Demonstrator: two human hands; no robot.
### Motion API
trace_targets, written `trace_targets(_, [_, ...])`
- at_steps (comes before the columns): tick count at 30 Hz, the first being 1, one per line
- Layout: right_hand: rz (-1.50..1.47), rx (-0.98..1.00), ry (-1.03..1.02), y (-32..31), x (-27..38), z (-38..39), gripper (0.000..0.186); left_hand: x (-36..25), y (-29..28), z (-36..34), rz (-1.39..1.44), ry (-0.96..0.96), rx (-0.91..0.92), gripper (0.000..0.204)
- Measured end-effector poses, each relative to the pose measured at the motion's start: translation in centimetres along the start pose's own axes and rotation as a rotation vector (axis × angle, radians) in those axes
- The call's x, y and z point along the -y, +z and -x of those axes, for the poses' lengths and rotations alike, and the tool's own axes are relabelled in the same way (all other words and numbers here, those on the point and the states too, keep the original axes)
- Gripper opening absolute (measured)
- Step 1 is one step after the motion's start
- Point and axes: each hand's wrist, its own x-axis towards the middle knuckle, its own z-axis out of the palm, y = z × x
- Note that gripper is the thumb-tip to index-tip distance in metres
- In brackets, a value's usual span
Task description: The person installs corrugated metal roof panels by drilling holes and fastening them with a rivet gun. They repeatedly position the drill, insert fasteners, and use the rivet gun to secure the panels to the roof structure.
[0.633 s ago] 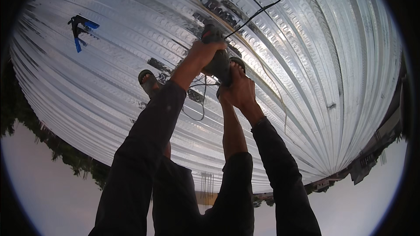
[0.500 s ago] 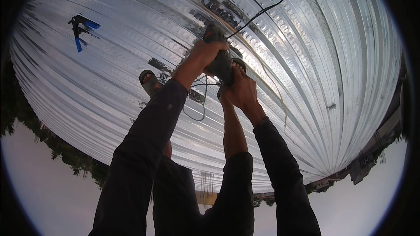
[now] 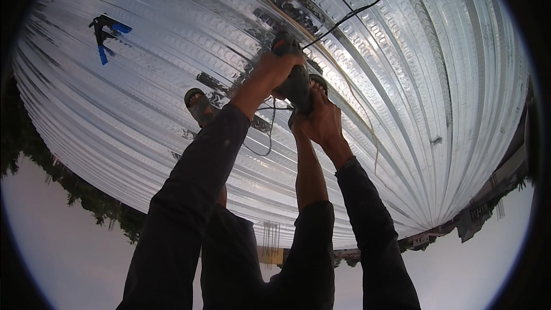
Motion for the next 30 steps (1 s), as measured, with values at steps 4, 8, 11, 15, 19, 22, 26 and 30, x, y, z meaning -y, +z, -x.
trace_targets(4, [0.016, 0.091, 0.054, -1.5, 1.1, -1.0, 0.043, 0.0, -0.3, 0.5, 0.113, -0.041, 0.04, 0.054])
trace_targets(8, [0.099, 0.172, 0.106, -3.1, 3.0, -2.8, 0.031, -0.4, -1.0, 1.1, 0.258, -0.058, 0.077, 0.049])
trace_targets(11, [0.159, 0.267, 0.143, -4.2, 3.3, -4.5, 0.028, -1.4, -1.3, 1.7, 0.284, -0.026, 0.118, 0.048])
trace_targets(15, [0.214, 0.387, 0.188, -5.8, 3.9, -5.3, 0.028, -1.7, -0.8, 1.6, 0.306, -0.012, 0.107, 0.046])
trace_targets(19, [0.178, 0.356, 0.168, -5.8, 3.6, -5.3, 0.028, -1.4, -0.9, 1.2, 0.322, -0.03, 0.126, 0.046])
trace_targets(22, [0.17, 0.33, 0.145, -5.2, 3.4, -5.0, 0.028, -1.0, -0.9, 1.2, 0.335, -0.026, 0.129, 0.045])
trace_targets(26, [0.169, 0.305, 0.13, -4.5, 3.0, -4.3, 0.028, -0.5, -0.7, 1.3, 0.333, -0.042, 0.089, 0.045])
trace_targets(30, [0.191, 0.297, 0.1, -4.6, 2.7, -4.0, 0.029, 0.0, -0.5, 1.1, 0.356, -0.033, 0.096, 0.045])
